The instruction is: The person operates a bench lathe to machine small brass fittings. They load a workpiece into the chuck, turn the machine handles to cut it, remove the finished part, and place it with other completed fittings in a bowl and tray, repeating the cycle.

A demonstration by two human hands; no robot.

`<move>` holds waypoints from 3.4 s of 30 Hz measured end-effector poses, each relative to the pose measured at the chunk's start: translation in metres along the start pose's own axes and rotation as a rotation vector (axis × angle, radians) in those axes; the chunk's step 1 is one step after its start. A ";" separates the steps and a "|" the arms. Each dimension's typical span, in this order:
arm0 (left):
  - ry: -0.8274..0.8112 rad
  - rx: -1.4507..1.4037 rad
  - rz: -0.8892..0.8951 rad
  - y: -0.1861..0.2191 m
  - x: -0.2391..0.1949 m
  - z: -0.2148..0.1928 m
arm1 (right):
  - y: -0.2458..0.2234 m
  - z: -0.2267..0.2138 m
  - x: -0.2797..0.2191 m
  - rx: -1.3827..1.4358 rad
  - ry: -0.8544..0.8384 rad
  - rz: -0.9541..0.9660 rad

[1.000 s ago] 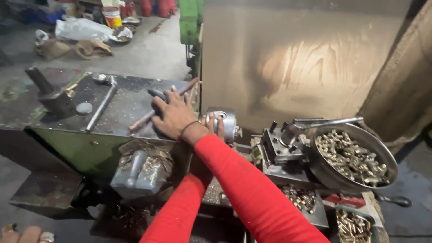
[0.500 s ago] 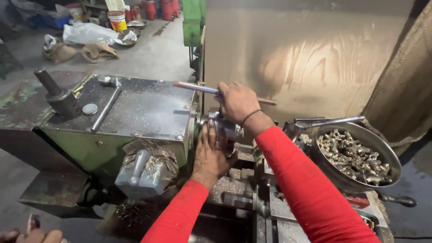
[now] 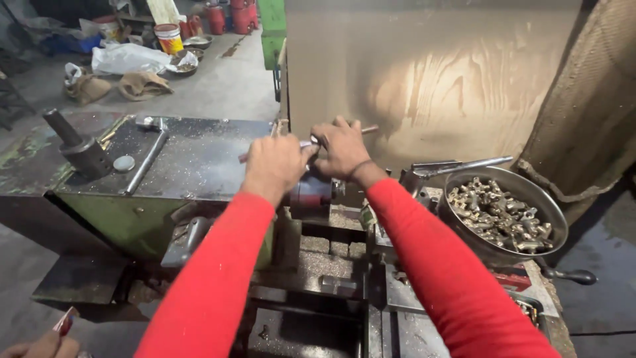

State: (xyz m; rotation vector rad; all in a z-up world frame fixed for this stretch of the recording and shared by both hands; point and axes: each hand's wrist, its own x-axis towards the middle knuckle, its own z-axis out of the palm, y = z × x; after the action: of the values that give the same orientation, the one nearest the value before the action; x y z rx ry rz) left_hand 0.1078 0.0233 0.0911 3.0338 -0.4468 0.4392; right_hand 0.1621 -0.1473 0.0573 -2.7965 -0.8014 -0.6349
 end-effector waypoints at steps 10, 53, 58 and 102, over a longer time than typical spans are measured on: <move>0.046 -0.074 -0.319 0.017 -0.034 0.003 | -0.035 0.018 -0.088 -0.005 0.426 -0.171; 0.533 0.524 0.455 0.069 0.007 0.092 | -0.068 0.011 -0.419 0.128 0.169 0.716; -0.098 0.382 0.369 0.090 0.018 0.098 | -0.074 0.007 -0.442 0.307 0.026 1.008; 0.223 -0.167 -0.144 0.034 0.039 0.058 | 0.005 0.206 -0.131 1.861 0.768 1.118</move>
State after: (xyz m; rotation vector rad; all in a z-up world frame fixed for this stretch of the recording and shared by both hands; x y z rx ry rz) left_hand 0.1492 -0.0247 0.0464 2.7905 -0.2367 0.6838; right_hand 0.1373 -0.1576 -0.1851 -0.7753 0.3600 -0.2843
